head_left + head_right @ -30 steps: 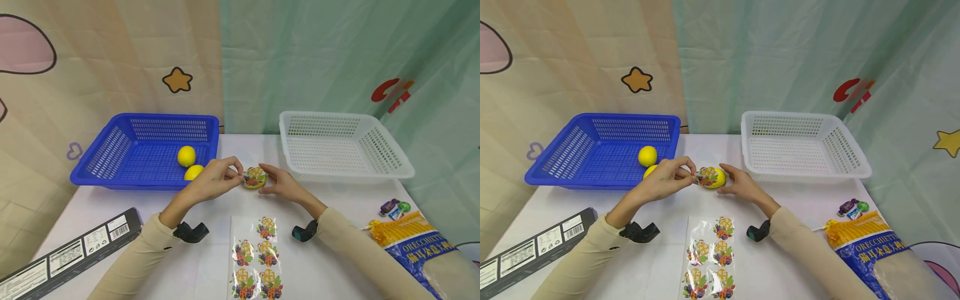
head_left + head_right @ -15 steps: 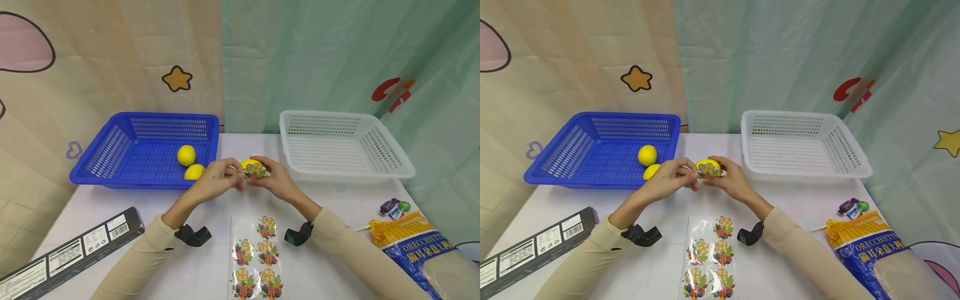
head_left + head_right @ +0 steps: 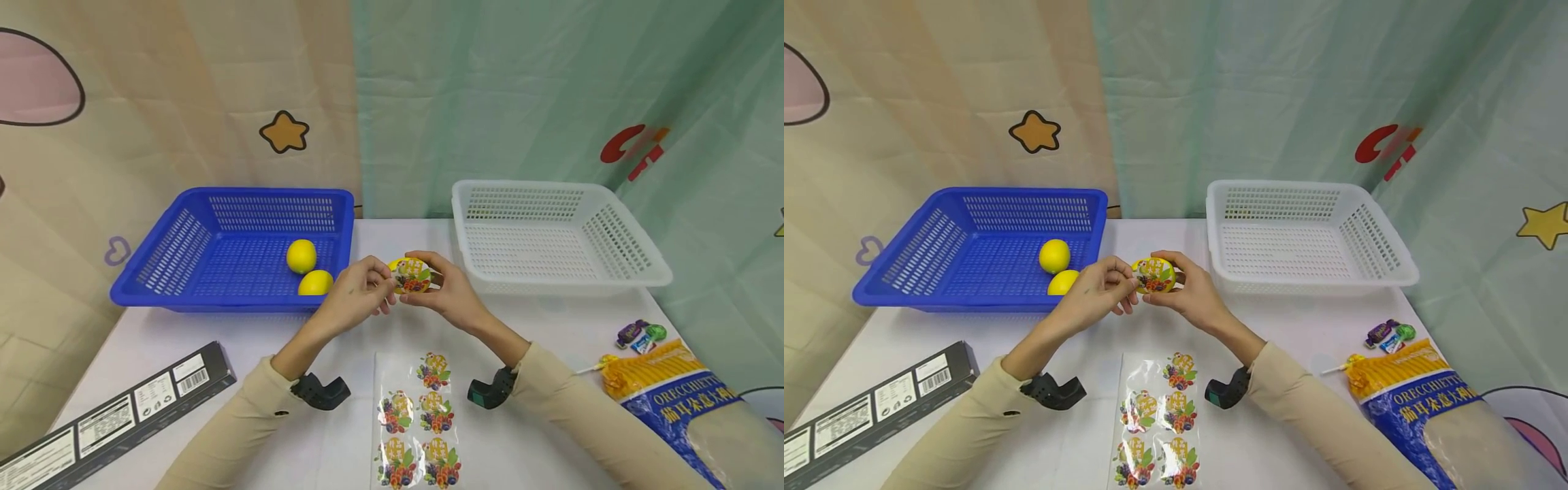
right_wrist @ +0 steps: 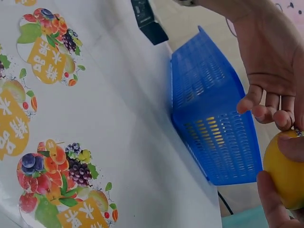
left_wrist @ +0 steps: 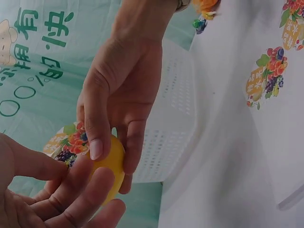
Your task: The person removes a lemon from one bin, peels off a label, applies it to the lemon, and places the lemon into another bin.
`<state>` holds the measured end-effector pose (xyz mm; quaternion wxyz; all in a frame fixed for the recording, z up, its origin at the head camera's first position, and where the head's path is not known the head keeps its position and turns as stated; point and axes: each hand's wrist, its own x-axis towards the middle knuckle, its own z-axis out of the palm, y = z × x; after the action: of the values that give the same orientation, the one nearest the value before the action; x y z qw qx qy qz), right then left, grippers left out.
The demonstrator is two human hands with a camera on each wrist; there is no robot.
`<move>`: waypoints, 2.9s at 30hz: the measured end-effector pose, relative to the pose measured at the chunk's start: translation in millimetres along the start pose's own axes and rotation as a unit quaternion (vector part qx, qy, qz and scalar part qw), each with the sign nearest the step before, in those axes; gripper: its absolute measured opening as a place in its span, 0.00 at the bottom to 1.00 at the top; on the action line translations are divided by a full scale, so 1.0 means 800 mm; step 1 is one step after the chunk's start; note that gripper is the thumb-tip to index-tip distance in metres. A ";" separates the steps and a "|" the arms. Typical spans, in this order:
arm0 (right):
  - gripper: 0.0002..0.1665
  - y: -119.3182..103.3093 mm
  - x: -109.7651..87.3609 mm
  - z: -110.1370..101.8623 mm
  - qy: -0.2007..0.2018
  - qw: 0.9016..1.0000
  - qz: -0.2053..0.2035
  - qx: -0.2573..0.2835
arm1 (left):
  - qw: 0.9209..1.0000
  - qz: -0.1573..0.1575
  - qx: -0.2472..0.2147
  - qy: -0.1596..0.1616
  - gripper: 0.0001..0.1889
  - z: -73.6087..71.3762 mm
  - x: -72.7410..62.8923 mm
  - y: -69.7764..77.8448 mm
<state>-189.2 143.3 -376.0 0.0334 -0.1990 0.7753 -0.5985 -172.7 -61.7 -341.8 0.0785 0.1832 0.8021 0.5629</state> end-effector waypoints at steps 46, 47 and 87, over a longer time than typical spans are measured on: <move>0.38 0.004 -0.010 -0.006 -0.131 0.990 -0.027 0.046 | 0.834 0.424 0.351 0.042 0.08 -0.003 -0.007 -0.007; 0.38 0.003 -0.010 -0.007 -0.133 0.989 -0.032 0.048 | 0.835 0.426 0.345 0.044 0.08 -0.004 -0.007 -0.007; 0.47 -0.038 -0.048 -0.069 -0.074 0.989 -0.079 -0.097 | 0.914 0.392 0.104 0.019 0.28 0.015 0.011 -0.002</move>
<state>-161.9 200.5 -338.9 0.0237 -0.3059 0.8070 -0.5046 -177.1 -48.3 -347.0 -0.1833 0.4788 0.7212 0.4658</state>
